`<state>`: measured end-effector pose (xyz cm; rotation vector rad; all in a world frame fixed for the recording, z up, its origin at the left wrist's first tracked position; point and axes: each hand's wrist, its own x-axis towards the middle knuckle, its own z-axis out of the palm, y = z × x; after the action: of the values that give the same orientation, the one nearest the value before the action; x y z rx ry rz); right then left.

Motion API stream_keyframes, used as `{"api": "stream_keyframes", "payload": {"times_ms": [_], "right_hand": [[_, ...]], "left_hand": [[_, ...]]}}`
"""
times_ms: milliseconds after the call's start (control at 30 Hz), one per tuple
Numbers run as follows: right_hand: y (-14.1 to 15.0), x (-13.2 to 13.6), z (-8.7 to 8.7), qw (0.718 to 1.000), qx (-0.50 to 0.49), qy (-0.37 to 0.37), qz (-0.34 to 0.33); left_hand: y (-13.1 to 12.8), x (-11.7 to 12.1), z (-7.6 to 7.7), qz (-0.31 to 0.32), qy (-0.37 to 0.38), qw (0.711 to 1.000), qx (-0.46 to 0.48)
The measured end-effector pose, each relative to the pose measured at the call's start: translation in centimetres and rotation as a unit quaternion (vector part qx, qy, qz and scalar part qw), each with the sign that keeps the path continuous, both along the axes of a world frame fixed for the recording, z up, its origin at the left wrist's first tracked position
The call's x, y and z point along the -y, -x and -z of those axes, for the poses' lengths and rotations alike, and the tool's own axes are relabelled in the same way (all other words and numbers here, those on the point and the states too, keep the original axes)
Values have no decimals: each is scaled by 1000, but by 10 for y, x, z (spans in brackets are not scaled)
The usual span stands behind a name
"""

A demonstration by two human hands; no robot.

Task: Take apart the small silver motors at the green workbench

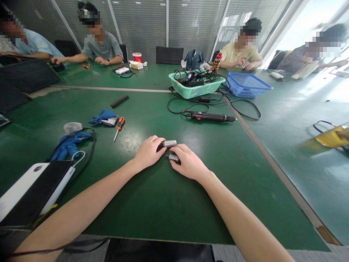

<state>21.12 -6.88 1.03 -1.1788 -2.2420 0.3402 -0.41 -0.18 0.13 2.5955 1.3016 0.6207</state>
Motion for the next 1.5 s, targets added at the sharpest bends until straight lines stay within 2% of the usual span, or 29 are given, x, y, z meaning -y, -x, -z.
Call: {"api": "stream_keyframes", "payload": {"times_ms": [567, 833, 967, 1100, 1500], "right_hand": [[3, -2, 2, 1000, -5, -24, 4], [2, 1, 2, 1000, -7, -24, 12], [1, 3, 4, 1000, -7, -26, 13], [1, 4, 4, 999, -11, -26, 14], [1, 7, 3, 999, -23, -26, 15]], "left_hand": [[-1, 2, 0, -2, -12, 1000, 4], [-2, 6, -4, -7, -18, 999, 49], [0, 9, -8, 49, -21, 995, 83], [1, 14, -11, 118, -1, 992, 49], [7, 11, -14, 202, 9, 979, -11]]}}
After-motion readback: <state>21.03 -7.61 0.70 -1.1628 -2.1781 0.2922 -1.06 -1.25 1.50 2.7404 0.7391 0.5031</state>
